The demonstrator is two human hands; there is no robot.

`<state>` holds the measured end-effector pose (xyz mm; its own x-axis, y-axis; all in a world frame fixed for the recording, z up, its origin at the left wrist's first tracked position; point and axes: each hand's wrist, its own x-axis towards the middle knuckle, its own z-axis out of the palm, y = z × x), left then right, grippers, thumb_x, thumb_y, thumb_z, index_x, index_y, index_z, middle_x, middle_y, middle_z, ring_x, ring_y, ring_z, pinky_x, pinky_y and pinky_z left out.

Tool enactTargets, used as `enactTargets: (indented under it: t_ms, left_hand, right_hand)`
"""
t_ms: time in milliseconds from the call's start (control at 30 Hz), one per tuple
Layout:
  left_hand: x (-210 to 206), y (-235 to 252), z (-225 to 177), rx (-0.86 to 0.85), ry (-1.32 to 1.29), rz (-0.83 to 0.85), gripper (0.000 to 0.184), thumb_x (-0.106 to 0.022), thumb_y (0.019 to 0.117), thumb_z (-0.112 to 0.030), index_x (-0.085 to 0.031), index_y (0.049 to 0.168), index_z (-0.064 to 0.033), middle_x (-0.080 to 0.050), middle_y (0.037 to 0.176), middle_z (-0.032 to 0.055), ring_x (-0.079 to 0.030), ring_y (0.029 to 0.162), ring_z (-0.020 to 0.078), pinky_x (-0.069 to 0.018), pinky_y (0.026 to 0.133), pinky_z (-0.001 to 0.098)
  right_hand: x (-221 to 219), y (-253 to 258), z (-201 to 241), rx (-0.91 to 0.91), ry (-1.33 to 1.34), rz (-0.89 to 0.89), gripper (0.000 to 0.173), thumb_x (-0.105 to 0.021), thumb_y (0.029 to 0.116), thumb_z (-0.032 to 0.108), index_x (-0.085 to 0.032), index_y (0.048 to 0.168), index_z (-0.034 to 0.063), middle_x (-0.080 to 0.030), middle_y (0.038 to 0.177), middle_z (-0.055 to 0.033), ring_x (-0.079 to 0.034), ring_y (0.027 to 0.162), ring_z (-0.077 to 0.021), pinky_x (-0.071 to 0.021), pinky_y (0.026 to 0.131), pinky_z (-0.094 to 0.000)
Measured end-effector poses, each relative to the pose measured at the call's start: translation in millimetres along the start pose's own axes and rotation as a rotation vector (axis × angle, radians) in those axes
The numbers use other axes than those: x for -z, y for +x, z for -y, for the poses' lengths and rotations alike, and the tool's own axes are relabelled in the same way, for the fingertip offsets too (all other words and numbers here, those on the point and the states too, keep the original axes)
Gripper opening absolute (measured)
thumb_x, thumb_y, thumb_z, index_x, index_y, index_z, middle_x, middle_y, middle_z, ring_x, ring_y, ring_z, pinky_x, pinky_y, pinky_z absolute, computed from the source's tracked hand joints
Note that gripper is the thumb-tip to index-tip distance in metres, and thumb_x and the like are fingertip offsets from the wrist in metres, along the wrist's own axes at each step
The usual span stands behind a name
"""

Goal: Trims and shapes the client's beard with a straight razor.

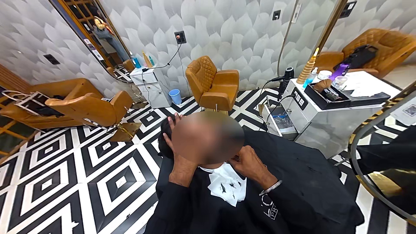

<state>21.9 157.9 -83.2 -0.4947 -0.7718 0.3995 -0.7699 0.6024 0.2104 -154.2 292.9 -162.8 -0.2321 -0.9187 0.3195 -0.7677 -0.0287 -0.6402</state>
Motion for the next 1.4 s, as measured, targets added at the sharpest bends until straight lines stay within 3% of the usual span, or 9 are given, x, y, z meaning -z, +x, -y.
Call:
enactTargets:
  t_ms: [200,433,600,867,1133,1267,1333,1400]
  left_hand:
    - [0.4,2.3,-1.3,0.035,-0.002,0.023,0.146,-0.088,0.0602,-0.064,-0.009,0.163,0.0015,-0.002,0.172,0.0200,0.002,0.159,0.0407,-0.0044,0.119,0.0749]
    - [0.0,-0.7,0.7,-0.012,-0.008,-0.012,0.138,-0.088,0.0658,-0.057,-0.010,0.163,0.0016,-0.005,0.172,0.0199,-0.001,0.158,0.0422,-0.0094,0.116,0.0778]
    - [-1.0,2.5,0.0,0.026,-0.010,0.005,0.144,-0.088,0.0602,-0.065,-0.012,0.163,0.0016,-0.004,0.172,0.0205,0.000,0.159,0.0413,-0.0057,0.118,0.0753]
    - [0.0,0.2,0.8,-0.014,-0.002,0.000,0.139,-0.088,0.0654,-0.058,-0.010,0.163,0.0027,-0.006,0.171,0.0206,-0.003,0.158,0.0435,-0.0101,0.116,0.0785]
    - [-0.4,-0.3,2.0,-0.023,-0.001,-0.005,0.138,-0.086,0.0666,-0.061,-0.010,0.163,0.0019,-0.006,0.172,0.0199,-0.003,0.158,0.0432,-0.0102,0.116,0.0779]
    - [-2.5,2.1,8.0,-0.028,-0.033,-0.014,0.135,-0.077,0.0683,-0.071,-0.013,0.164,-0.0004,-0.008,0.172,0.0170,-0.003,0.158,0.0414,-0.0091,0.117,0.0764]
    - [-0.4,2.6,9.0,-0.012,-0.075,0.009,0.138,-0.074,0.0685,-0.079,-0.012,0.164,-0.0017,-0.006,0.173,0.0150,0.001,0.159,0.0397,-0.0051,0.118,0.0756]
    - [-0.9,2.6,7.5,-0.003,-0.092,-0.010,0.134,-0.072,0.0720,-0.078,-0.013,0.164,-0.0014,-0.008,0.173,0.0146,0.001,0.159,0.0394,-0.0040,0.118,0.0755]
  right_hand:
    - [1.2,-0.4,-4.0,-0.025,0.021,-0.015,0.010,-0.072,0.0929,0.022,-0.081,0.094,0.0199,-0.074,0.076,0.0068,-0.068,0.065,-0.0045,-0.0596,0.063,-0.0337]
    - [-1.5,-0.6,1.8,-0.004,-0.016,-0.014,0.011,-0.071,0.0931,0.024,-0.081,0.094,0.0205,-0.073,0.074,0.0066,-0.068,0.065,-0.0056,-0.0586,0.063,-0.0350]
    - [-1.2,-0.9,-2.5,-0.025,0.006,-0.035,0.011,-0.071,0.0934,0.024,-0.081,0.095,0.0199,-0.074,0.076,0.0065,-0.069,0.066,-0.0047,-0.0597,0.064,-0.0338]
    - [-0.5,-1.0,2.3,0.001,-0.013,-0.021,0.011,-0.071,0.0931,0.025,-0.081,0.093,0.0211,-0.072,0.074,0.0069,-0.067,0.065,-0.0053,-0.0582,0.062,-0.0342]
    - [0.1,-1.2,-3.2,-0.003,0.006,-0.021,0.011,-0.070,0.0933,0.024,-0.080,0.095,0.0207,-0.073,0.076,0.0076,-0.068,0.066,-0.0044,-0.0595,0.064,-0.0337]
    - [1.6,-12.8,11.6,-0.055,0.243,-0.084,0.008,-0.075,0.0919,0.020,-0.080,0.097,0.0167,-0.077,0.083,0.0061,-0.073,0.072,-0.0043,-0.0654,0.068,-0.0297]
    - [-2.8,-22.3,22.0,-0.168,0.465,-0.099,0.007,-0.078,0.0901,0.018,-0.080,0.095,0.0121,-0.077,0.081,0.0016,-0.074,0.070,-0.0102,-0.0660,0.066,-0.0320]
    - [-8.9,-26.8,30.9,-0.292,0.630,-0.077,0.010,-0.080,0.0892,0.018,-0.079,0.092,0.0081,-0.077,0.079,-0.0034,-0.075,0.068,-0.0161,-0.0668,0.067,-0.0342]
